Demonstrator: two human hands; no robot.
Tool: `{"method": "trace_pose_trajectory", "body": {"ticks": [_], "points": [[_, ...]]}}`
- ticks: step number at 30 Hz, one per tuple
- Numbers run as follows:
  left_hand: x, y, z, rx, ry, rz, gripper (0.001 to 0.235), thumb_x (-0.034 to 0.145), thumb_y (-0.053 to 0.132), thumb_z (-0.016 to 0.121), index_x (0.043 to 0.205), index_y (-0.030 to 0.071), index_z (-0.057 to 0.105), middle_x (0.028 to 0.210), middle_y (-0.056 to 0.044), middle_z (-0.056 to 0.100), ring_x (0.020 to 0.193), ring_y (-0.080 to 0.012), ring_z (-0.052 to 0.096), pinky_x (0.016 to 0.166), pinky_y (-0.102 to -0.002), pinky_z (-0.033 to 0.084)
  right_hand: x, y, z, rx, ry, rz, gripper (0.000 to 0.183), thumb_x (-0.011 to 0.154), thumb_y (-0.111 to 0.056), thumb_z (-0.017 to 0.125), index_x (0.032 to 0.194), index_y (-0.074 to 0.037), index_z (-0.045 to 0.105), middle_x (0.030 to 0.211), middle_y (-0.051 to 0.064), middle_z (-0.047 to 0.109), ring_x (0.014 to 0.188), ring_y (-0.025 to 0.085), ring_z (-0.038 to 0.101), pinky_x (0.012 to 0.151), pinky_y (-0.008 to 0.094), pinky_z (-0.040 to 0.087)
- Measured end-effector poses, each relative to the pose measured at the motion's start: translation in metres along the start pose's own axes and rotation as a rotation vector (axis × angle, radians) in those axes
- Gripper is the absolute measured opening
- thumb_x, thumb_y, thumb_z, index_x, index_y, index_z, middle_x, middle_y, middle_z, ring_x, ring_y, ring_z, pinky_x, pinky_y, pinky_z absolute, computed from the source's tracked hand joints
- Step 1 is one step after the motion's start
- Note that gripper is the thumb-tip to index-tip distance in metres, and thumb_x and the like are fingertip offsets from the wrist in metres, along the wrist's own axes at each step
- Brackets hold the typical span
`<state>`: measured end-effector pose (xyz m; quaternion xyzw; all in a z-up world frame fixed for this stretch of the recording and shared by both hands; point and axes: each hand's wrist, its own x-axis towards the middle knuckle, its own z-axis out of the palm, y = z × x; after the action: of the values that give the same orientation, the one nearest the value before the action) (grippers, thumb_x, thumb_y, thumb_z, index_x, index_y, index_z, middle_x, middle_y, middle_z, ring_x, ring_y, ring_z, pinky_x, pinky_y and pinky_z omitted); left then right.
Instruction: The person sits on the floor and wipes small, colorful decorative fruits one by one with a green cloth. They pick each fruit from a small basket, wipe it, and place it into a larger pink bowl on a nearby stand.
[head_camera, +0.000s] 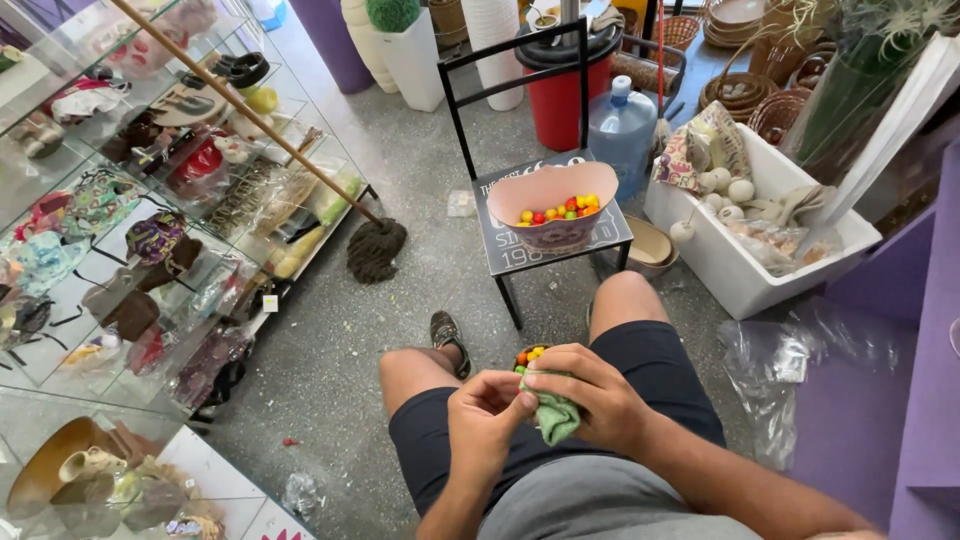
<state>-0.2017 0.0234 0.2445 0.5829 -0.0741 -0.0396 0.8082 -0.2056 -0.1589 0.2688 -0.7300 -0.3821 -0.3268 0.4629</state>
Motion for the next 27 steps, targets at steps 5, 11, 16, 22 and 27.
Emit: {"method": "trace_pose_trajectory", "body": {"ticks": [5, 11, 16, 22, 27], "points": [[-0.006, 0.001, 0.007, 0.061, 0.051, 0.012, 0.021, 0.073, 0.003, 0.09, 0.087, -0.001, 0.074, 0.072, -0.012, 0.076, 0.063, -0.0151, 0.07, 0.061, -0.027, 0.061, -0.011, 0.0, -0.002, 0.033, -0.008, 0.023, 0.025, 0.1, -0.016, 0.069, 0.118, 0.0, 0.068, 0.117, 0.021, 0.066, 0.1, 0.034, 0.07, 0.092, 0.044, 0.059], [-0.009, 0.009, 0.009, 0.166, 0.059, 0.14, 0.024, 0.069, 0.003, 0.094, 0.087, 0.001, 0.079, 0.075, -0.007, 0.072, 0.064, -0.0094, 0.061, 0.061, -0.022, 0.051, -0.005, -0.004, -0.007, 0.063, -0.029, 0.042, 0.025, 0.101, -0.02, 0.067, 0.116, -0.001, 0.069, 0.115, 0.019, 0.065, 0.099, 0.032, 0.07, 0.093, 0.043, 0.059], [-0.012, 0.013, 0.004, 0.074, -0.104, 0.135, 0.023, 0.078, 0.01, 0.089, 0.096, -0.001, 0.079, 0.083, -0.009, 0.07, 0.072, -0.0121, 0.061, 0.067, -0.023, 0.05, -0.011, -0.009, -0.004, 0.234, 0.063, 0.178, 0.019, 0.093, -0.017, 0.077, 0.107, -0.005, 0.071, 0.106, 0.016, 0.067, 0.089, 0.023, 0.071, 0.087, 0.033, 0.059], [-0.013, 0.007, -0.007, -0.151, -0.322, -0.064, 0.033, 0.091, 0.019, 0.079, 0.113, -0.005, 0.074, 0.107, -0.017, 0.078, 0.097, -0.0195, 0.073, 0.085, -0.03, 0.059, 0.0, -0.019, -0.008, 0.22, 0.103, 0.075, 0.038, 0.088, -0.034, 0.082, 0.108, -0.004, 0.069, 0.103, 0.013, 0.067, 0.085, 0.021, 0.069, 0.081, 0.032, 0.059], [-0.015, 0.008, 0.001, -0.208, -0.305, 0.027, 0.039, 0.084, 0.016, 0.086, 0.113, -0.005, 0.07, 0.114, -0.018, 0.065, 0.097, -0.0222, 0.068, 0.066, -0.031, 0.064, -0.006, -0.019, 0.001, 0.143, 0.218, 0.038, 0.028, 0.09, -0.025, 0.081, 0.107, -0.006, 0.073, 0.107, 0.016, 0.068, 0.087, 0.024, 0.071, 0.084, 0.034, 0.06]]}}
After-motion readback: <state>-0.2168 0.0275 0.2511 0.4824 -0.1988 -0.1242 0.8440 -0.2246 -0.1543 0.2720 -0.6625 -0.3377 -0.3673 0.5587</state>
